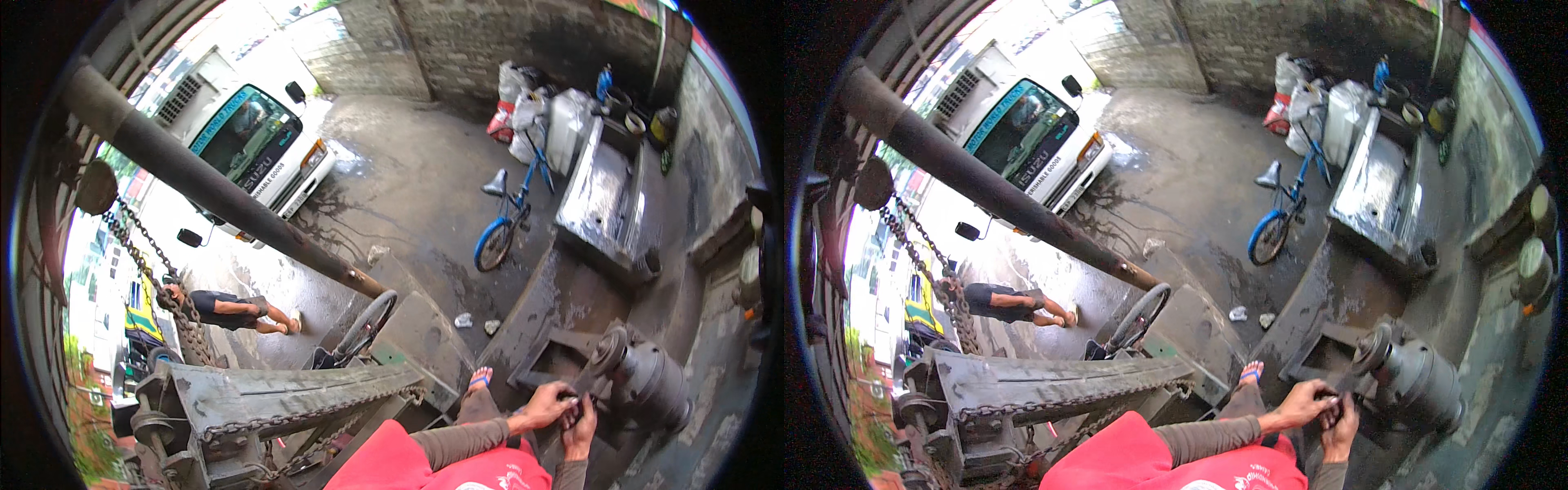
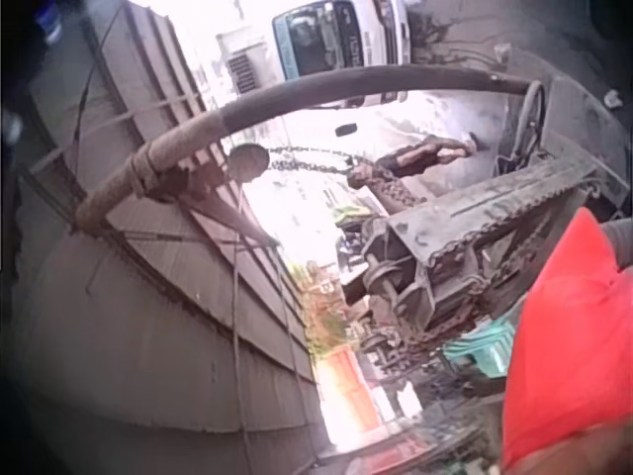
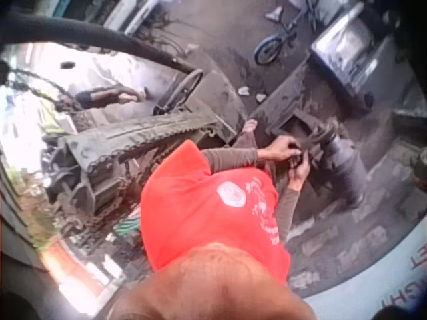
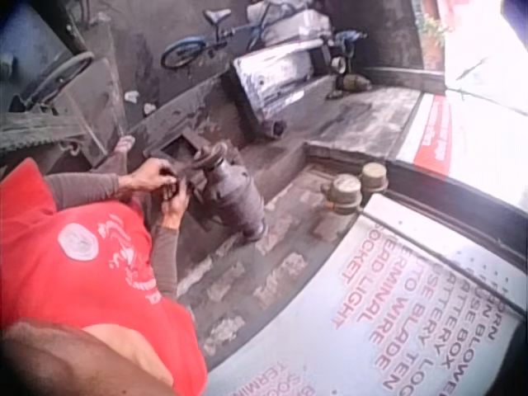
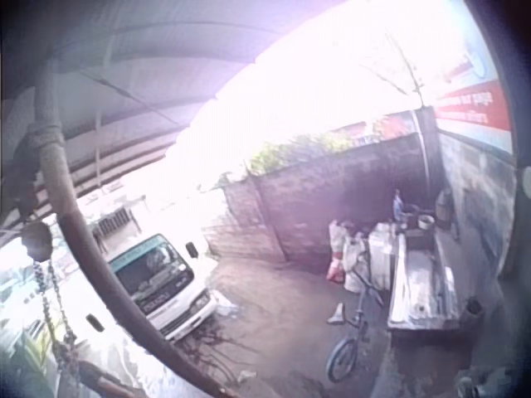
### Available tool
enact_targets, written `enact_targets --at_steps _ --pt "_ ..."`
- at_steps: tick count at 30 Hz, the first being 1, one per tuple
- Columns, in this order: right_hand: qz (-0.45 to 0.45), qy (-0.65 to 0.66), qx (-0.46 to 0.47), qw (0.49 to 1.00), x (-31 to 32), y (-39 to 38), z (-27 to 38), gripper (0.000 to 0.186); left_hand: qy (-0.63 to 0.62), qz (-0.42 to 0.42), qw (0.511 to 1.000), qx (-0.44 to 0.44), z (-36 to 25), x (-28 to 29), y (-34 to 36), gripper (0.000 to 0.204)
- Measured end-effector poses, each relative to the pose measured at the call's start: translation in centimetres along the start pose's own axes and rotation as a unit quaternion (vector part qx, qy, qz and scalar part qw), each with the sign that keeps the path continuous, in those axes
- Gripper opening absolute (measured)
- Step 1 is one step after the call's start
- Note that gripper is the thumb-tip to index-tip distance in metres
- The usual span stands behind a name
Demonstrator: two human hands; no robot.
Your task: The person cleans and assembles small mechanical components on a workbench, then moves to a bench grinder to sharpen a metal tool. They handle a cylindrical part, a cloth, and a grinding wheel, using a rag to wipe surfaces and a grinder to refine the tool edge.
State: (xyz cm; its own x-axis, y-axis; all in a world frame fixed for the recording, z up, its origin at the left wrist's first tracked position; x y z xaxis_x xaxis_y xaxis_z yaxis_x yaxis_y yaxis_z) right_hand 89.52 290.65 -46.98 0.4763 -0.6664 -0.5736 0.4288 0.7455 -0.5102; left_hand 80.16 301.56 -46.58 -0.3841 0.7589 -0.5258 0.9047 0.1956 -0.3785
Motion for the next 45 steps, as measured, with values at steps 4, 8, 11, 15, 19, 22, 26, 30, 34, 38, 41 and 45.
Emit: enact_targets --at_steps 4,8,11,15,19,22,26,30,34,38,41,45 --pt "0.085 0.055 -0.011 0.995 1.8 -2.2 -0.4 0.023 -0.100 0.002 0.994 0.041 2.8 2.8 -0.2 0.032" --pt "0.111 0.023 -0.020 0.993 1.2 -3.3 0.0 0.014 -0.208 0.040 0.975 0.069 4.0 3.9 -1.2 0.040" --pt "0.107 -0.087 -0.050 0.989 -0.3 -2.8 0.8 0.011 -0.221 0.048 0.973 0.048 3.7 3.6 -1.9 0.036" --pt "0.052 -0.390 0.059 0.917 -3.0 -2.6 0.9 0.016 -0.268 0.028 0.963 0.027 3.4 2.9 -2.4 0.035" --pt "0.024 -0.504 0.113 0.856 -5.7 -3.2 0.1 0.018 -0.246 0.032 0.969 0.021 3.0 2.3 -1.9 0.033" --pt "0.017 -0.563 0.182 0.806 -7.2 -3.4 0.7 0.022 -0.194 -0.003 0.981 -0.017 2.0 2.1 -1.8 0.031" --pt "0.022 -0.552 0.134 0.823 -7.8 -3.4 1.6 0.030 -0.199 0.035 0.979 -0.017 0.0 2.6 -2.8 0.033" --pt "0.009 -0.575 0.164 0.801 -8.1 -4.2 1.9 0.027 -0.349 0.045 0.935 -0.033 -1.4 1.7 -3.5 0.033" --pt "0.003 -0.576 0.198 0.793 -8.6 -4.6 2.6 0.025 -0.360 0.026 0.932 0.012 -2.7 0.7 -3.2 0.038" --pt "-0.001 -0.571 0.196 0.797 -8.5 -4.8 2.5 0.025 -0.348 0.007 0.937 0.027 -3.0 0.3 -3.3 0.039" --pt "-0.008 -0.555 0.228 0.800 -8.2 -4.8 2.2 0.024 -0.358 0.001 0.933 0.038 -2.9 0.3 -3.2 0.037" --pt "-0.023 -0.510 0.217 0.832 -7.6 -5.2 2.1 0.024 -0.348 -0.010 0.936 0.047 -3.1 1.0 -3.4 0.033"
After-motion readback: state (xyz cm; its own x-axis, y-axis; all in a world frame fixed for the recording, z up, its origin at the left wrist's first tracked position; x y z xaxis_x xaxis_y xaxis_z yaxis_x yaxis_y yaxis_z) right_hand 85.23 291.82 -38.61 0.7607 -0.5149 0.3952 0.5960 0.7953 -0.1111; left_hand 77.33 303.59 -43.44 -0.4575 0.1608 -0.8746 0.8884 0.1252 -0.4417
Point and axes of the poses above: each hand's wrist, its own y-axis towards the middle knuckle, its own x-axis out of the back of the hand, z = x × y, the point moved 2 cm from there along y, towards the middle knuckle, and after that the axes turned 13 degrees about z, right-handed, at the moved point
